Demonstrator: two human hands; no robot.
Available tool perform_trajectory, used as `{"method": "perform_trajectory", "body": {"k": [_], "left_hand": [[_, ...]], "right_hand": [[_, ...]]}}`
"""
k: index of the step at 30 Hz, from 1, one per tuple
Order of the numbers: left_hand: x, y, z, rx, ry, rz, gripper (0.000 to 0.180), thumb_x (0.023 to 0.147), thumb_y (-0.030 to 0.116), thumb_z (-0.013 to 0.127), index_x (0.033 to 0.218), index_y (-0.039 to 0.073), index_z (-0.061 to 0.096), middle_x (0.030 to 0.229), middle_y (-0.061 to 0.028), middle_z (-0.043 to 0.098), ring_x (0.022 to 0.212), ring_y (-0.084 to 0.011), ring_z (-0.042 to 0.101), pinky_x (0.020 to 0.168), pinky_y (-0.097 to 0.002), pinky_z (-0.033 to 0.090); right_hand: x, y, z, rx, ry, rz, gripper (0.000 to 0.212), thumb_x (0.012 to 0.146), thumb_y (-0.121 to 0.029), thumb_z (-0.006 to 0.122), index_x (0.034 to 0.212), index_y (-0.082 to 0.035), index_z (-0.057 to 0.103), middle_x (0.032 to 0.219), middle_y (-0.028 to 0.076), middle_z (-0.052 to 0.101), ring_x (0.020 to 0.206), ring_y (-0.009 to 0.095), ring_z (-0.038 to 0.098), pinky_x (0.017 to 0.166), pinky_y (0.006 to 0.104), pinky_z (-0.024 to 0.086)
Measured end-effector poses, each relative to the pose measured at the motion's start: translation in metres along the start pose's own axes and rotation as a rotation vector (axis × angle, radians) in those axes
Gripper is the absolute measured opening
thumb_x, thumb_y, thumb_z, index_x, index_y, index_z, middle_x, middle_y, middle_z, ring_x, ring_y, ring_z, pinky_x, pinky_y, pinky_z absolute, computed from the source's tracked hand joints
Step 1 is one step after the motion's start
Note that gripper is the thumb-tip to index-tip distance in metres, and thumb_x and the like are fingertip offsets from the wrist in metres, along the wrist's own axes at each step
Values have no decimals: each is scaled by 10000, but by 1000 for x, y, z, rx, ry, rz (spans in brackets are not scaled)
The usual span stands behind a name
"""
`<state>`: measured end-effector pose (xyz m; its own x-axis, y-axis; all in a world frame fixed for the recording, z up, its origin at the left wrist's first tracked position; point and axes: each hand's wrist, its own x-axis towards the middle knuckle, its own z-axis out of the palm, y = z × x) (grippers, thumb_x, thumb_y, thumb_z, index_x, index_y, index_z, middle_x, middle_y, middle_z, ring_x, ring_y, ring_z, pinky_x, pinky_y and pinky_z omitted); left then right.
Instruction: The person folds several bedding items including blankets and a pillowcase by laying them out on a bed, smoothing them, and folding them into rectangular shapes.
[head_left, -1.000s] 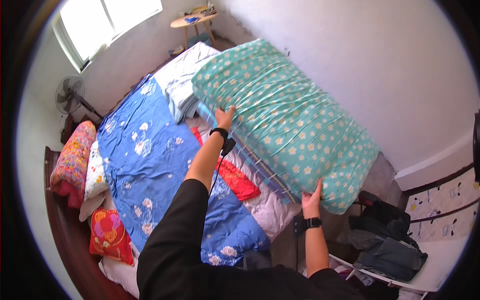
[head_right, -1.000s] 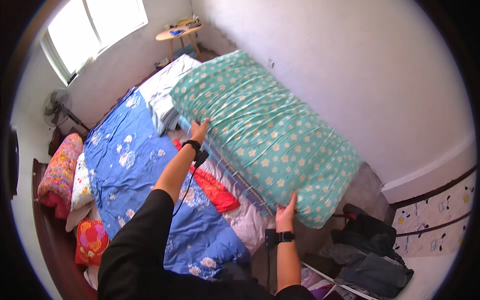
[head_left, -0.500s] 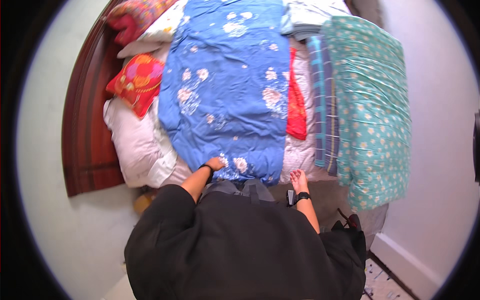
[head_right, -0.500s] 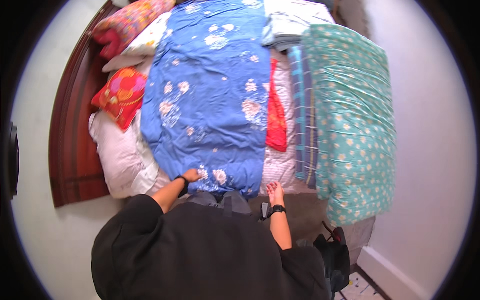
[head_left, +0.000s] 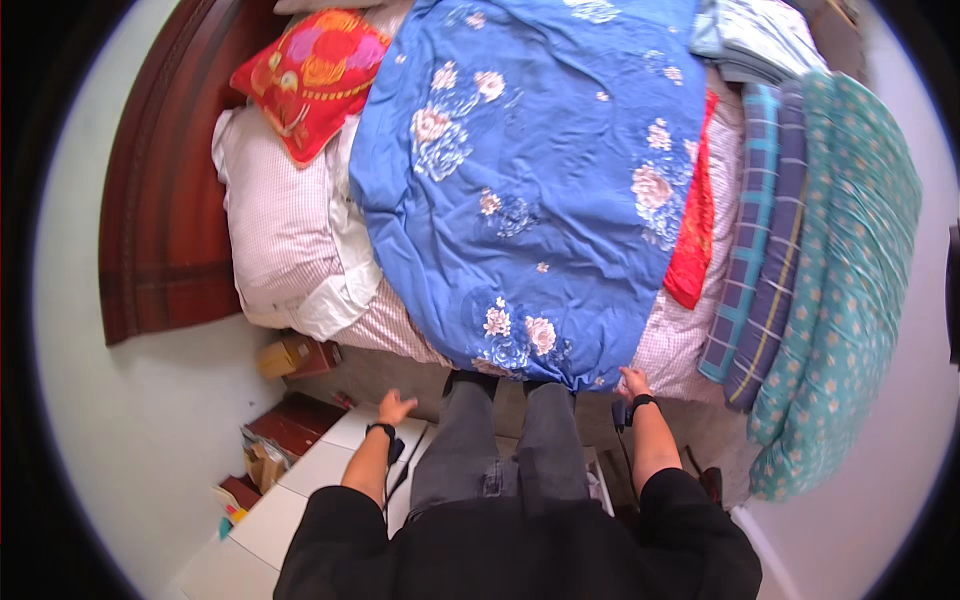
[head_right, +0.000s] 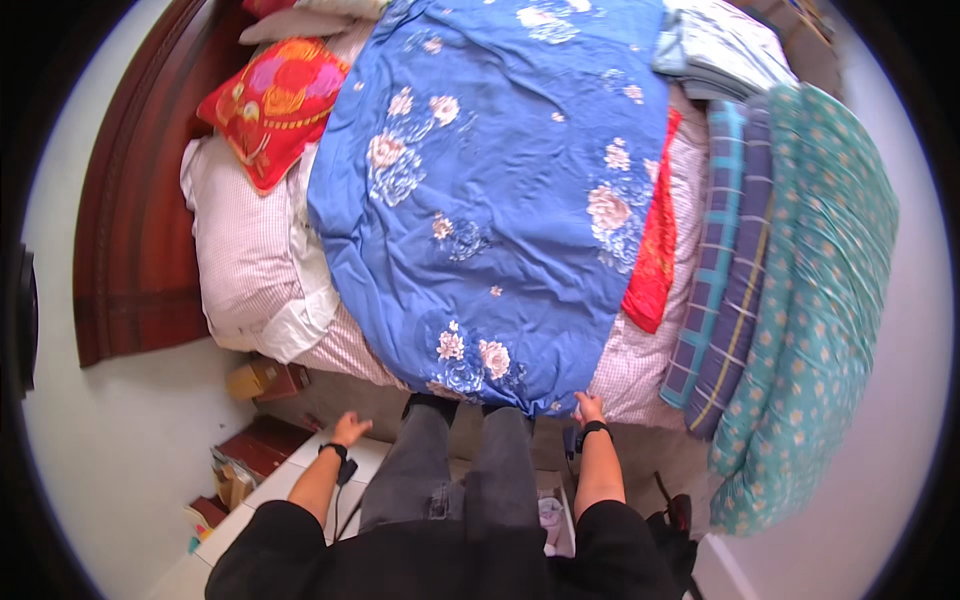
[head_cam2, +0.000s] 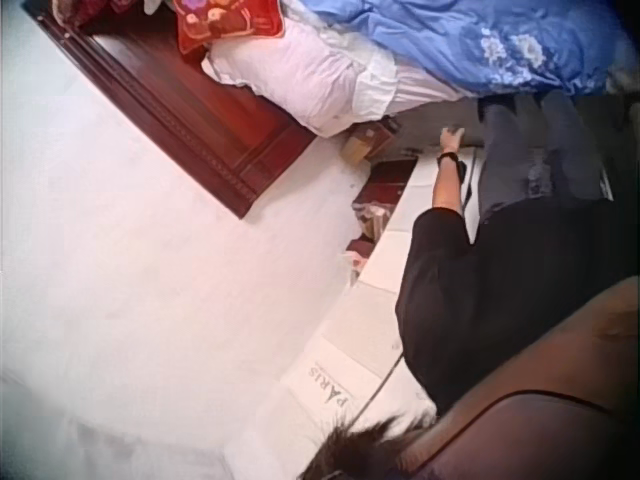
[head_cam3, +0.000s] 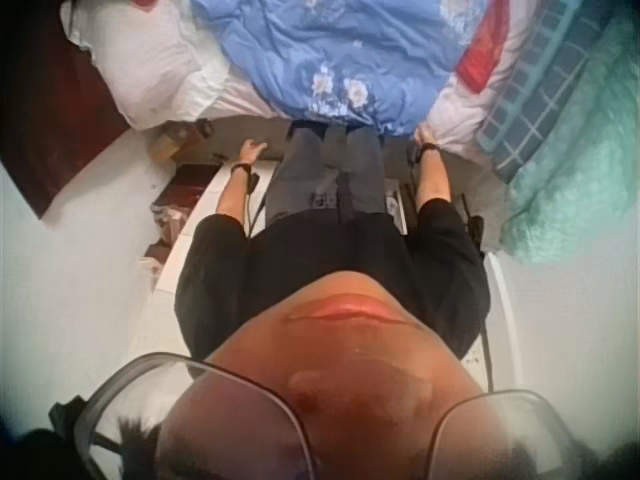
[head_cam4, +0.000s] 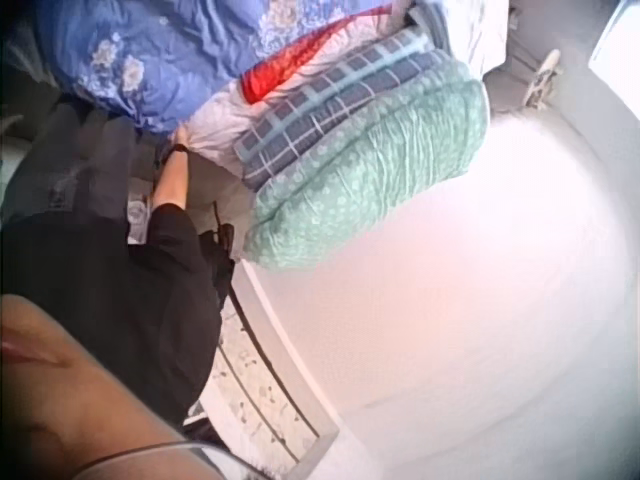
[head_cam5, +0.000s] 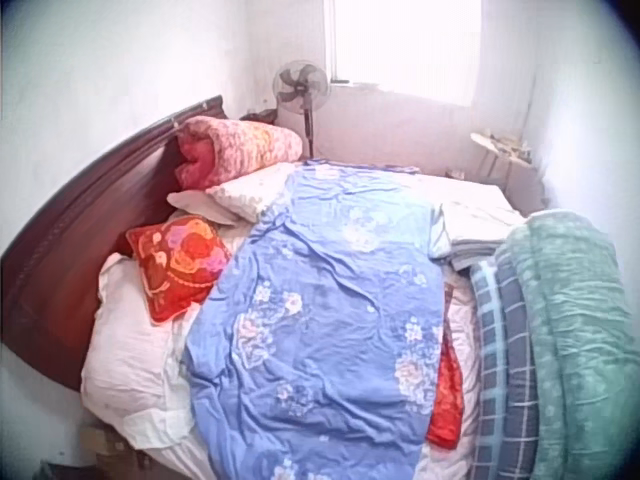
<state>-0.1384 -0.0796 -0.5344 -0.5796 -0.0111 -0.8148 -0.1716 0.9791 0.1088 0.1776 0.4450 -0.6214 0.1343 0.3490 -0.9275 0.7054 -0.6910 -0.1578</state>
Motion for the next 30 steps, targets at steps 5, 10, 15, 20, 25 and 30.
{"method": "perform_trajectory", "body": {"k": [5,10,15,20,25,30], "left_hand": [[70,131,-10,-358,465,292,1100,531,449,832,1304,-93,266,1281,-268,377,1214,-349,371,1007,-406,319],[102,209,8,-242,707,172,1106,494,472,822,1259,-99,264,1261,-295,338,1173,-422,346,994,-437,311],[116,212,21,-446,609,81,793,552,324,784,1132,-74,418,1074,-228,509,1015,-362,501,888,-424,406],[104,195,-2,-1006,416,337,697,585,208,785,1133,-72,458,1074,-187,561,1009,-290,546,883,-367,432],[68,175,-53,-1447,-333,96,707,634,196,782,1185,-67,424,1139,-176,537,1017,-239,549,885,-350,454],[81,167,-49,-1476,-166,84,502,670,162,755,1054,-80,540,971,-148,615,896,-212,603,843,-330,477]], "right_hand": [[29,25,15,-187,139,-202,797,632,-303,793,1223,-8,348,1071,136,506,948,250,492,721,391,445],[10,30,50,-42,84,-378,714,629,-225,805,1175,29,423,1101,133,541,967,218,522,837,343,417],[-12,45,55,-40,-10,-440,511,623,-189,822,1016,10,565,948,74,606,845,173,563,790,297,436],[-43,40,35,-114,-154,-348,284,730,-138,636,984,-31,564,894,50,596,816,160,556,768,328,437],[-130,11,-17,289,-239,-190,233,727,-174,635,923,-68,566,852,35,564,827,170,545,775,359,448],[-166,16,-77,-77,-464,-144,571,689,-93,666,1213,-30,447,1121,61,542,1005,221,538,891,354,424]]}}
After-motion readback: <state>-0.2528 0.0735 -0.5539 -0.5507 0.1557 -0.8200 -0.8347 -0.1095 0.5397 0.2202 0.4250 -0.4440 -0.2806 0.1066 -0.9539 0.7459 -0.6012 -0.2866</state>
